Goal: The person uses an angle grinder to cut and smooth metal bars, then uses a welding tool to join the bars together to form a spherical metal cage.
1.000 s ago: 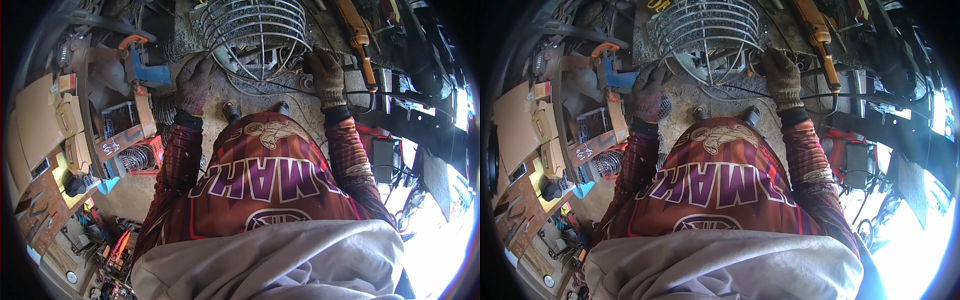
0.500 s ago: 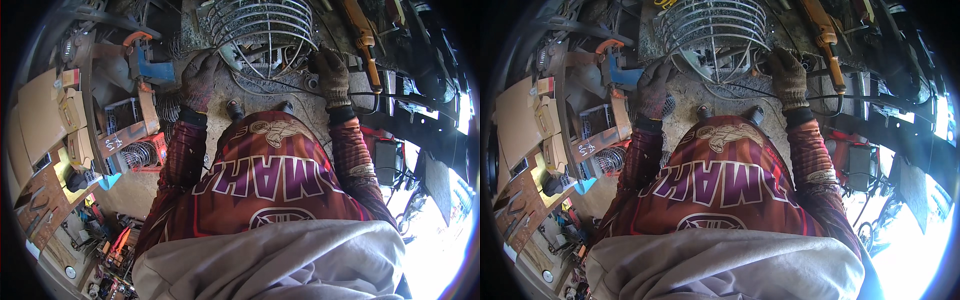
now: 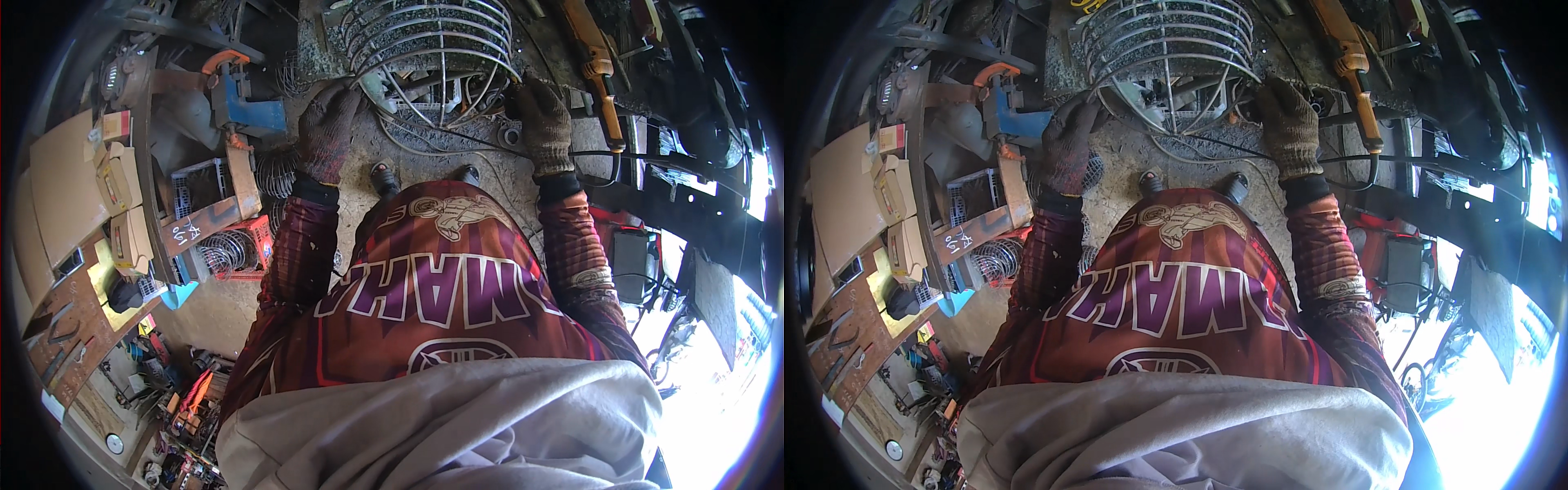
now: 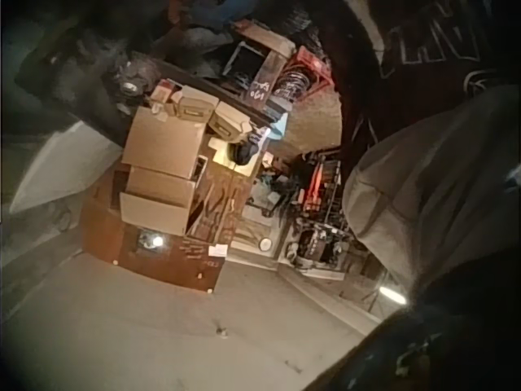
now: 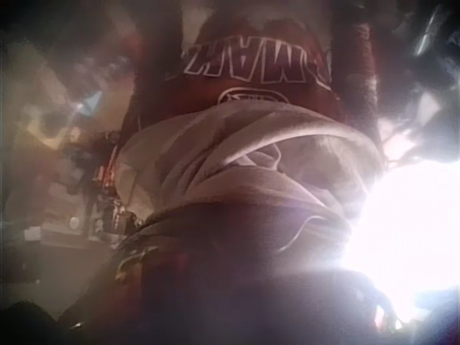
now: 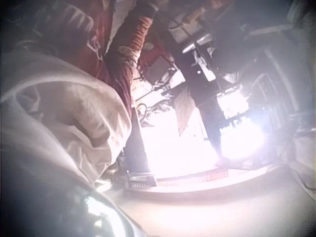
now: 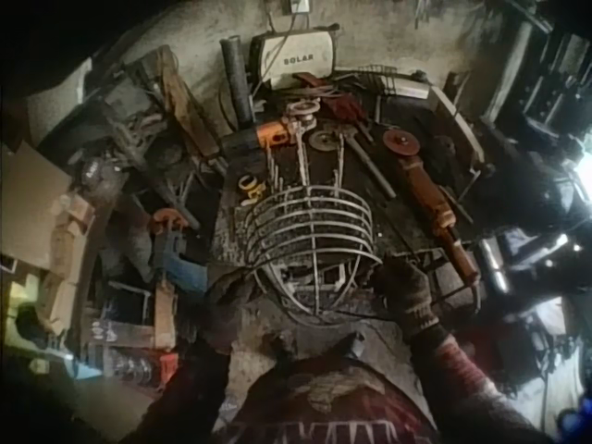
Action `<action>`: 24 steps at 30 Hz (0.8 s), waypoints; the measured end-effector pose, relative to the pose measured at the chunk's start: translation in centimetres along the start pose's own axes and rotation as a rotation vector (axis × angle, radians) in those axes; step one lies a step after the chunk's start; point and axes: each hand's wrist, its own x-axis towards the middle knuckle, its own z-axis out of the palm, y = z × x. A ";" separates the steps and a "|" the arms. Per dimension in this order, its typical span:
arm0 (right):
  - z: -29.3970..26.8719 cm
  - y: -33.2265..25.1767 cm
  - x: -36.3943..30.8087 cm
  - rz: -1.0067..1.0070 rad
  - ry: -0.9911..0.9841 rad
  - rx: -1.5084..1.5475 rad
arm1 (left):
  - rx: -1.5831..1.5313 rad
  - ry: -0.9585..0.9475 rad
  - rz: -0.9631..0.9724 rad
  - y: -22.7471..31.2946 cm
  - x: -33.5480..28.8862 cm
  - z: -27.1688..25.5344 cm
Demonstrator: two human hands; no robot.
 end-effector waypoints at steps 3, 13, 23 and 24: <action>-0.2 -0.2 0.1 -0.007 -0.038 -0.070 | -0.055 0.020 0.001 -0.1 -0.1 0.2; -0.2 -0.2 -0.1 -0.026 -0.007 -0.103 | -0.176 -0.039 -0.011 -0.6 0.0 -0.4; -0.3 0.2 -0.1 -0.080 0.004 -0.190 | -0.042 0.063 -0.018 0.1 -0.3 0.5; -0.3 0.3 -0.1 -0.090 0.010 -0.211 | -0.026 0.061 -0.009 0.1 -0.3 0.6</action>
